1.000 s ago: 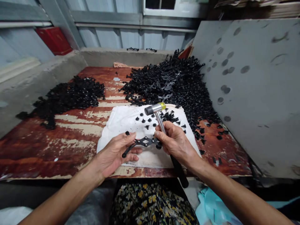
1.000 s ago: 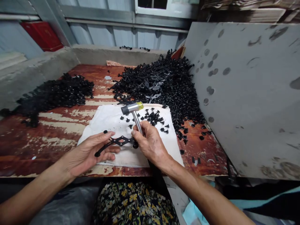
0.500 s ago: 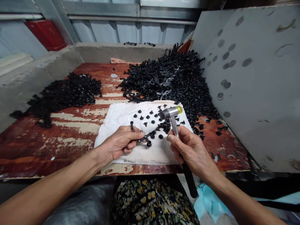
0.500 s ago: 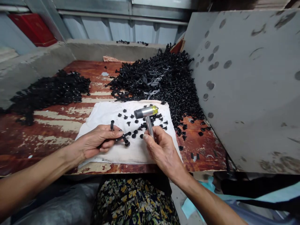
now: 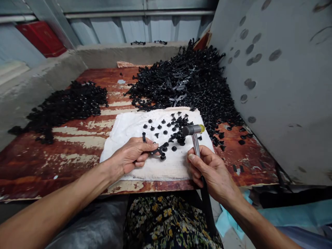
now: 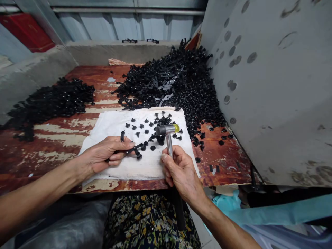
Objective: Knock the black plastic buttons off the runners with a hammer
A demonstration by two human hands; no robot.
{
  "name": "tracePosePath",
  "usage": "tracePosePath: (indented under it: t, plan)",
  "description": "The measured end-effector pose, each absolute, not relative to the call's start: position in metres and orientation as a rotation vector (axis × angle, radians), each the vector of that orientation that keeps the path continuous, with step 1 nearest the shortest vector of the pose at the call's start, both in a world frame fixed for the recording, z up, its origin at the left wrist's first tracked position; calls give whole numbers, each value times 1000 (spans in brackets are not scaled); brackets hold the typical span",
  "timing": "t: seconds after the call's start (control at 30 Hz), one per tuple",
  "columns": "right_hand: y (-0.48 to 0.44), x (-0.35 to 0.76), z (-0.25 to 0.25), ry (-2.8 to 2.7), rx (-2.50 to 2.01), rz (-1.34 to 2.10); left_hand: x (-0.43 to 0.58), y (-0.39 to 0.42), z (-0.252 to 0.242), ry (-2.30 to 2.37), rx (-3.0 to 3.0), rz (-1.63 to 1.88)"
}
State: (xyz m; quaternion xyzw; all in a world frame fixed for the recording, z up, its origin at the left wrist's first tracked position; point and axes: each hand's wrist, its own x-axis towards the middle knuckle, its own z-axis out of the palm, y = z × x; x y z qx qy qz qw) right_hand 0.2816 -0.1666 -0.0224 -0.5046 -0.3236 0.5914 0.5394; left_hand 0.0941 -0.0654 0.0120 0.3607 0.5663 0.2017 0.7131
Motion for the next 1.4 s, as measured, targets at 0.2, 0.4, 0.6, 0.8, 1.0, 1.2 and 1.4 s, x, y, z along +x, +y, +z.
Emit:
tracePosePath:
  t: [0.2, 0.4, 0.6, 0.8, 1.0, 1.2, 1.4]
  plan:
    - [-167, 281, -23, -773, -1196, 1392, 97, -66, 16, 1272, 794, 448]
    - [-167, 281, -22, -785, -1204, 1406, 98, -66, 14, 1270, 802, 448]
    - [-168, 282, -22, -790, -1209, 1415, 99, -66, 15, 1272, 810, 449]
    - [-167, 282, -22, -805, -1206, 1411, 100, -66, 15, 1286, 821, 440]
    - [-168, 282, -24, -852, -1245, 1395, 102, -67, 14, 1328, 865, 437]
    - [-172, 286, -19, -1151, -1367, 1227, 99, -64, 12, 1327, 964, 433]
    - [-172, 295, -7, -1822, -1316, 469, 99, -65, 13, 1353, 980, 402]
